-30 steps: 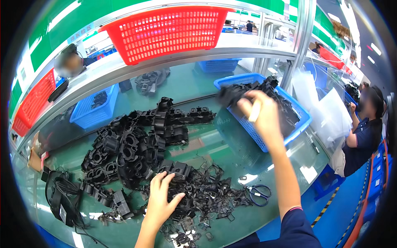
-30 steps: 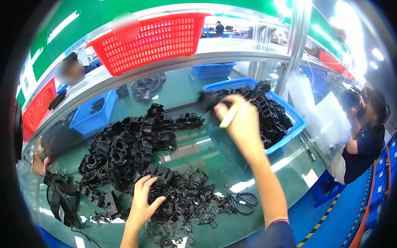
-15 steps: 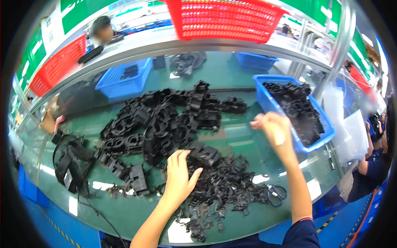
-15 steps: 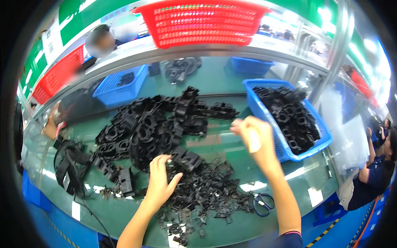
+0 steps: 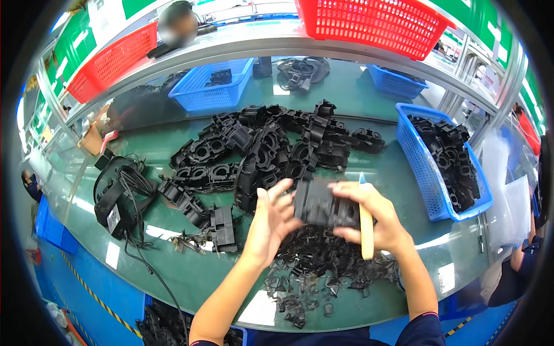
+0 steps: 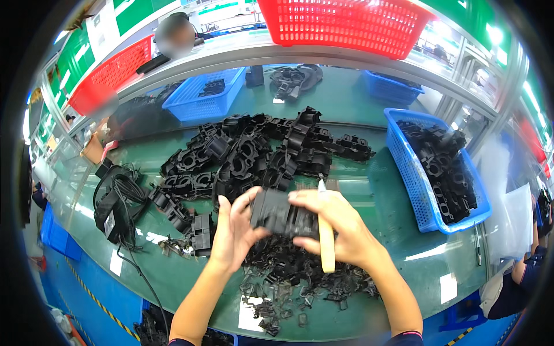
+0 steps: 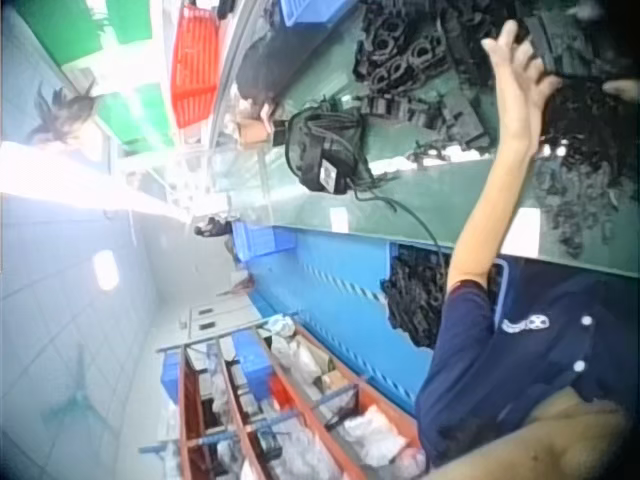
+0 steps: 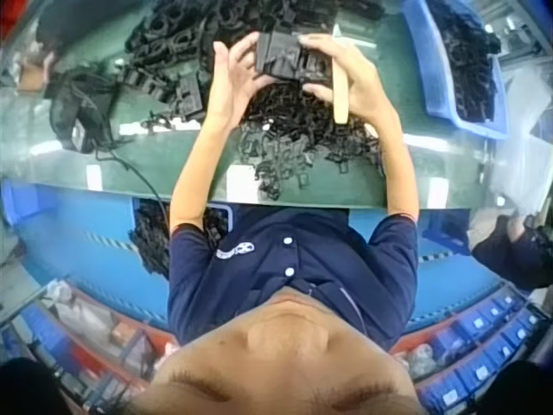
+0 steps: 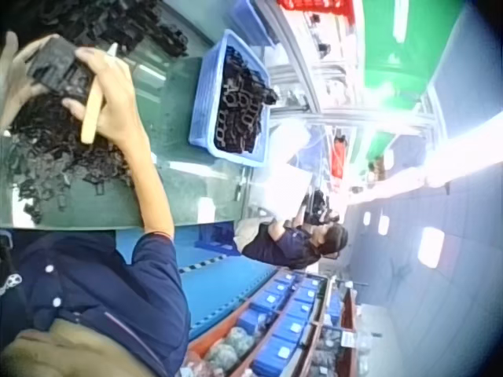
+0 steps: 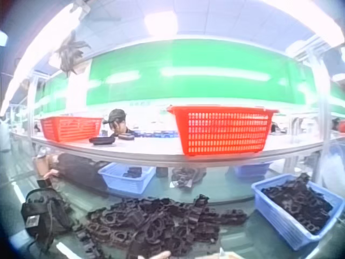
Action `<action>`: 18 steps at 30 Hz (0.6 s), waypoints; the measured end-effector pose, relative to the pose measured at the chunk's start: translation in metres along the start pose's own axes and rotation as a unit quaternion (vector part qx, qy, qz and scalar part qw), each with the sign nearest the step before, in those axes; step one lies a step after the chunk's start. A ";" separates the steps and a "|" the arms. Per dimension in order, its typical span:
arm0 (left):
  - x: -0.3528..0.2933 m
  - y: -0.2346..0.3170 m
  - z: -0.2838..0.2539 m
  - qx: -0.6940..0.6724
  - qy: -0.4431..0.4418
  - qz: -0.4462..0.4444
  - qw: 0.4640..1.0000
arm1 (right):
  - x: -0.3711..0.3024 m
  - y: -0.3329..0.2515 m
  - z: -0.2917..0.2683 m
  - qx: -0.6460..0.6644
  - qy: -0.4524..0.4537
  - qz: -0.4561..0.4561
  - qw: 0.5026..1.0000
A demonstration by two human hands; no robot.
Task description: The person trims excess plastic from a black component using a knife, turning the piece to scrape different surfaces, and places the finished component into a plastic basket.
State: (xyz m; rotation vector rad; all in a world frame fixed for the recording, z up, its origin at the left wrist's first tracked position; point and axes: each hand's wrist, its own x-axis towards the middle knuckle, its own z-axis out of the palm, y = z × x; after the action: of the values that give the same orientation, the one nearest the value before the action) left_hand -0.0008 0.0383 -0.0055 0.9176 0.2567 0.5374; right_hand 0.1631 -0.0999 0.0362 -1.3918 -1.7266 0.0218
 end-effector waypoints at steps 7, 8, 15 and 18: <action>-0.008 0.013 0.004 -0.083 -0.177 -0.195 0.961 | 0.006 -0.021 -0.012 0.024 -0.092 -0.010 0.995; -0.009 0.009 0.008 -0.091 -0.147 -0.172 0.970 | 0.007 -0.018 -0.012 -0.010 -0.064 -0.006 0.998; -0.009 0.000 0.007 -0.186 -0.193 -0.207 0.941 | 0.000 -0.001 -0.022 0.259 -0.103 0.098 0.955; -0.014 -0.001 0.008 -0.183 -0.226 -0.291 0.911 | -0.001 -0.003 -0.014 0.294 -0.141 0.122 0.937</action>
State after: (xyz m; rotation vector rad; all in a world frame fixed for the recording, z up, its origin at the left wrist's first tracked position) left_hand -0.0088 0.0244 -0.0022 0.5338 -0.0026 -0.1867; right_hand 0.1701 -0.1090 0.0454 -1.1680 -1.5712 0.8459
